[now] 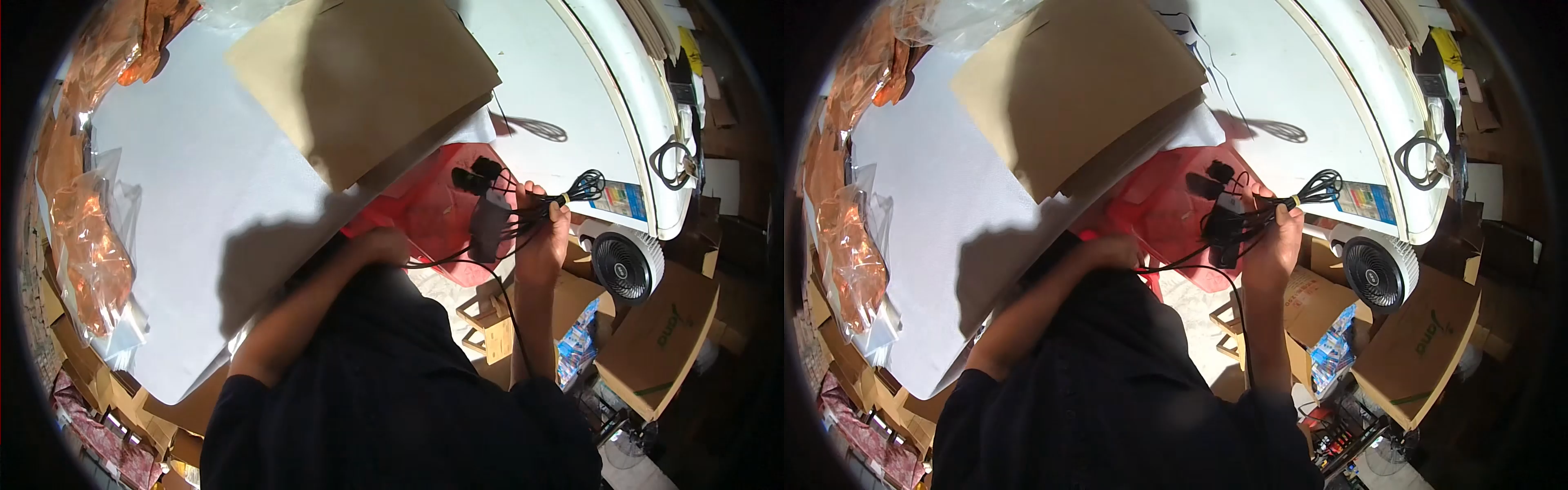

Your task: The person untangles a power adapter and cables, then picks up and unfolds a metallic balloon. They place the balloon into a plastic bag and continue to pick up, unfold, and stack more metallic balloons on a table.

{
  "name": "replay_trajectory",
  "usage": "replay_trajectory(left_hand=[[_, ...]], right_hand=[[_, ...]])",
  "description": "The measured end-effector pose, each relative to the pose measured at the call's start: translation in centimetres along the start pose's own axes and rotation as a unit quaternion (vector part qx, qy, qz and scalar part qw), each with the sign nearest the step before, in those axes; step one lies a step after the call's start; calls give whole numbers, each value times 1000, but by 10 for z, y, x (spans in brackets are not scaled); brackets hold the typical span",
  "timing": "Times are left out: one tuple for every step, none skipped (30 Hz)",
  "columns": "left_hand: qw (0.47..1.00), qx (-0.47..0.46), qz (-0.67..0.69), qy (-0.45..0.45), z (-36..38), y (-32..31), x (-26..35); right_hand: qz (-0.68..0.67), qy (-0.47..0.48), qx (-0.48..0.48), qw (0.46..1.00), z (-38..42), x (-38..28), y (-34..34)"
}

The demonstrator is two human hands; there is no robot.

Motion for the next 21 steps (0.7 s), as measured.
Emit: replay_trajectory(left_hand=[[998,51,43,-10,6,10,4],[991,102,86,-20,15,19,7],[980,152,129,-29,21,25,5],[984,108,137,-30,18,19,2],[987,64,145,-32,14,15,-2],[988,20,152,-33,11,10,-3],[988,31,132,-72,12,11,2],[987,43,112,-109,14,11,8],[989,37,63,-132,16,12,14],[987,33,16,-156,19,13,20],[985,10,-59,-165,19,10,24],[976,-13,-133,-173,20,7,30],[994,-5,-46,-96,24,19,27],[999,3,40,-17,31,28,25],[990,12,125,61,39,32,20],[984,54,165,48,43,37,24],[974,96,204,34,51,40,28],[960,136,243,20,57,43,28],[964,127,231,-25,56,43,32],[966,118,219,-71,55,43,34],[965,109,207,-116,58,46,40]], right_hand=[[-4,9,3,1000,-1,-1,-2],[-8,18,7,1000,-2,-2,-2],[-12,26,10,1000,-4,-4,-3],[-10,33,9,999,-6,-5,-2],[-8,41,8,999,-9,-5,2],[-5,49,7,999,-12,-6,4],[19,54,25,998,-14,-7,8],[43,60,42,996,-16,-7,11],[66,65,59,994,-17,-7,13],[66,60,75,993,-17,-6,16],[80,67,64,992,-19,-5,17],[95,74,54,991,-21,-4,22],[110,82,45,990,-22,-3,25],[133,97,52,985,-24,-3,30],[124,96,54,986,-26,-1,35],[116,96,55,987,-29,1,39],[107,96,57,988,-32,1,43],[110,97,85,985,-33,-1,35],[112,94,87,985,-34,3,35],[114,91,88,985,-37,7,36],[116,88,88,985,-38,11,35]])
Point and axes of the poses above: each hand's wrist, its own z-axis away from the middle knuckle, its own y-axis out of the back of the hand, x = y × z, the point moved 9 cm from there along -z, towards the middle knuckle, and after that the axes turned 7 degrees about -x, right-handed, at the moved point
